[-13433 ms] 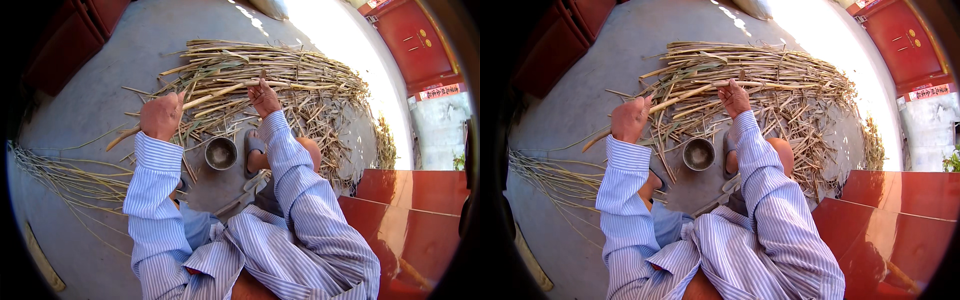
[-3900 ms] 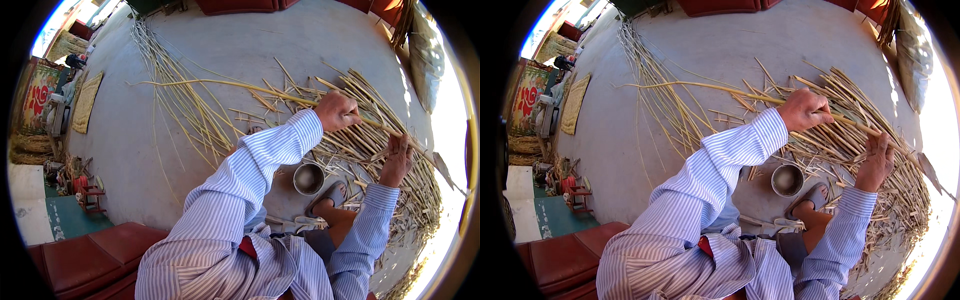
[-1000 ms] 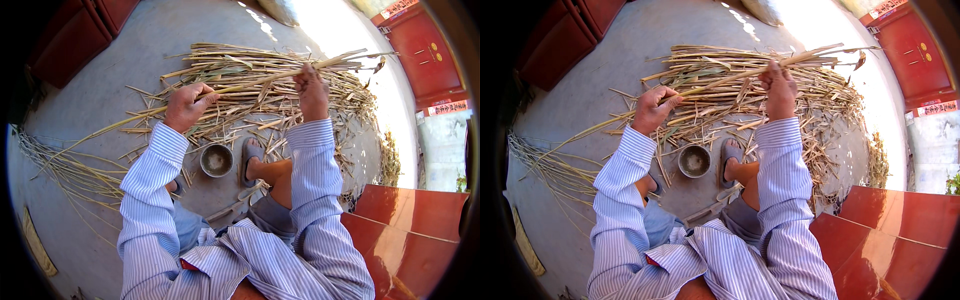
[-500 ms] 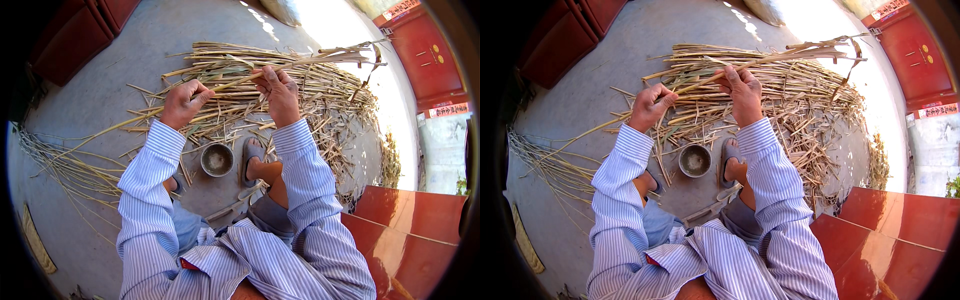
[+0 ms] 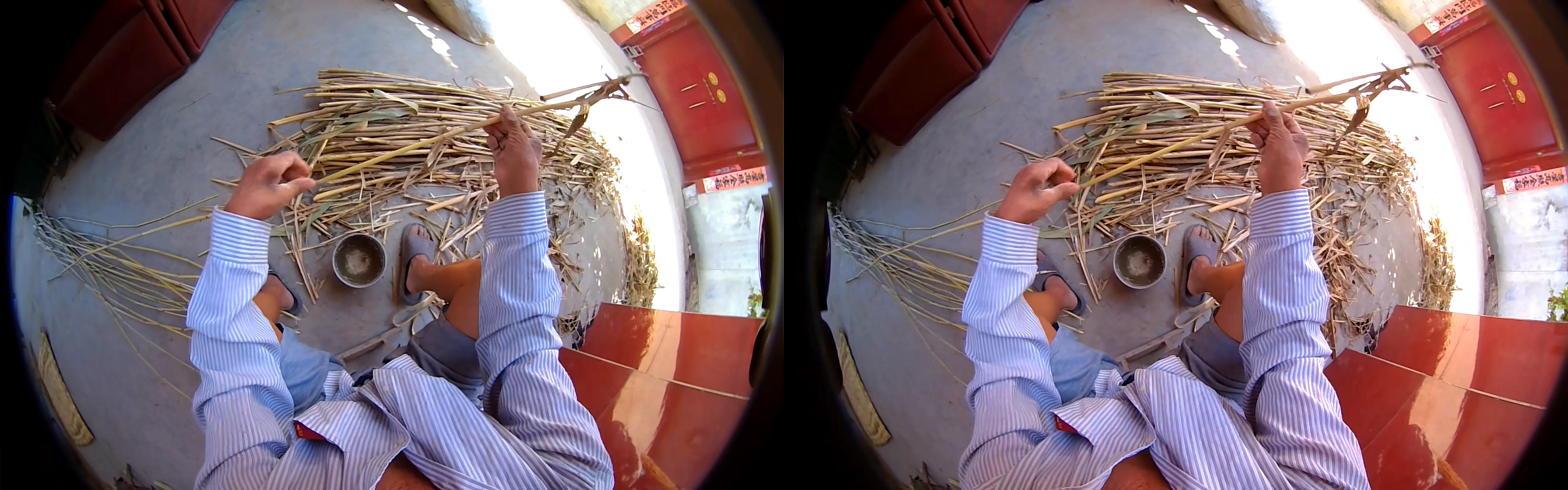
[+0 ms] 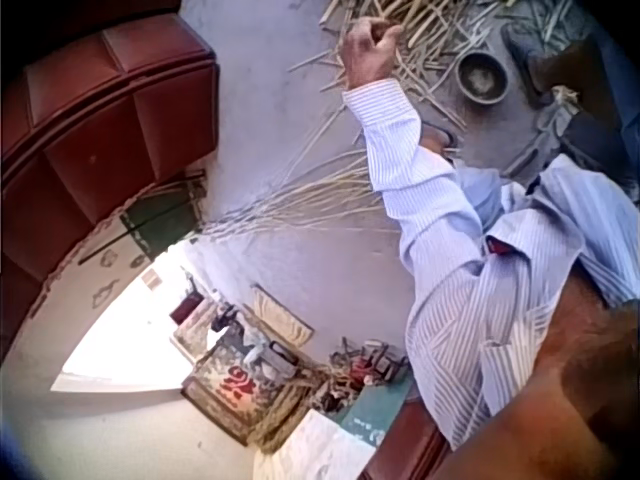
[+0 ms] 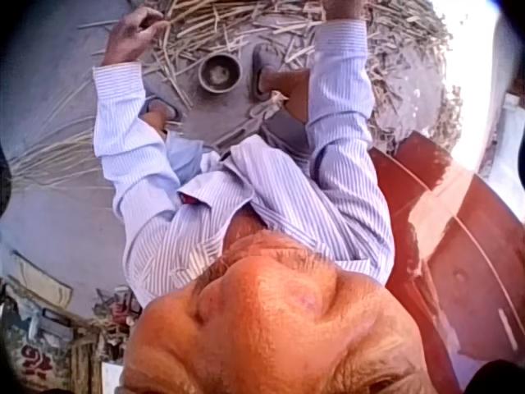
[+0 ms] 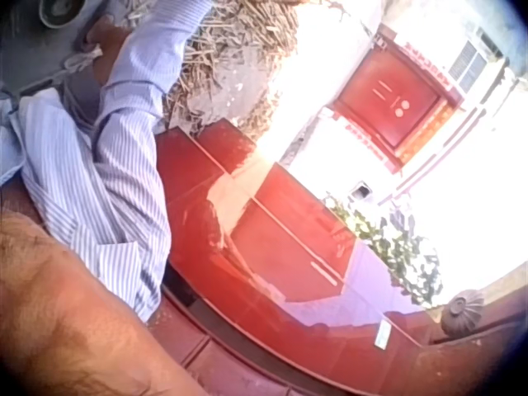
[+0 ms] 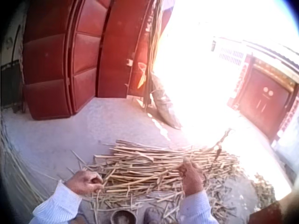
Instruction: The person sits on the floor and processes long dried plant stalks by hand. They repeatedly pull the outer layers off each stalk, creating a pile of processed material and a separate pile of waste.
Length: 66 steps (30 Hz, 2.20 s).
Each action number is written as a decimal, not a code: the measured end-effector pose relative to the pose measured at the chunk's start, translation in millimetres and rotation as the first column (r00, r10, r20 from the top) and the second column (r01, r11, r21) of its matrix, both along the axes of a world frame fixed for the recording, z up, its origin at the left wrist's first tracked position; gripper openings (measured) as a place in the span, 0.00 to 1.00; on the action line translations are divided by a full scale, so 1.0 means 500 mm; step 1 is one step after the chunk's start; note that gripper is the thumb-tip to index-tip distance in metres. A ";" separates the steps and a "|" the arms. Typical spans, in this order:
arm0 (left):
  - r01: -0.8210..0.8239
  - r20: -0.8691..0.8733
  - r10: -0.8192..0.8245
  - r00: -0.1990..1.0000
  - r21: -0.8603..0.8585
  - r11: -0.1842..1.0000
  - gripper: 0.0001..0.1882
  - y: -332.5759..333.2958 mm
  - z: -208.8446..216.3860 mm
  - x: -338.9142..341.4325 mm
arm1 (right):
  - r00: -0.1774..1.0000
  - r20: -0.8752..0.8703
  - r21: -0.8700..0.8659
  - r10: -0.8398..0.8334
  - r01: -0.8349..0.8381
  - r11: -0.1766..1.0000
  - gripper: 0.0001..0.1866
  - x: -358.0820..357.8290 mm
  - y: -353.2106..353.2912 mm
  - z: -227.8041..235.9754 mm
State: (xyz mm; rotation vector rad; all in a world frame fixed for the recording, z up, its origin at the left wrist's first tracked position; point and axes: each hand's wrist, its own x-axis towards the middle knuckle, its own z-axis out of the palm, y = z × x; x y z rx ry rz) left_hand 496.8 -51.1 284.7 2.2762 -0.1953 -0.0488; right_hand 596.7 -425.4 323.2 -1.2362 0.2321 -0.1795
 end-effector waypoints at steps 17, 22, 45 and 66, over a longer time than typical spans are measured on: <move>-0.046 0.067 0.059 0.996 -0.174 0.984 0.17 -0.123 0.007 0.031 | 0.893 -0.026 0.095 0.450 -0.446 0.890 0.12 -0.032 0.107 -0.021; -0.075 0.173 0.104 0.979 -0.166 0.983 0.15 -0.129 0.015 0.033 | 0.942 -0.008 -0.018 0.336 -0.336 0.942 0.11 -0.043 0.150 -0.031; 0.005 0.172 -0.007 0.985 0.010 1.000 0.11 -0.125 0.021 0.000 | 0.975 -0.157 -0.005 0.156 -0.158 0.987 0.12 -0.010 0.075 -0.032; -0.079 0.076 0.083 0.994 -0.058 0.995 0.16 -0.093 0.020 0.034 | 0.841 -0.082 0.199 0.535 -0.512 0.836 0.11 -0.050 0.171 -0.042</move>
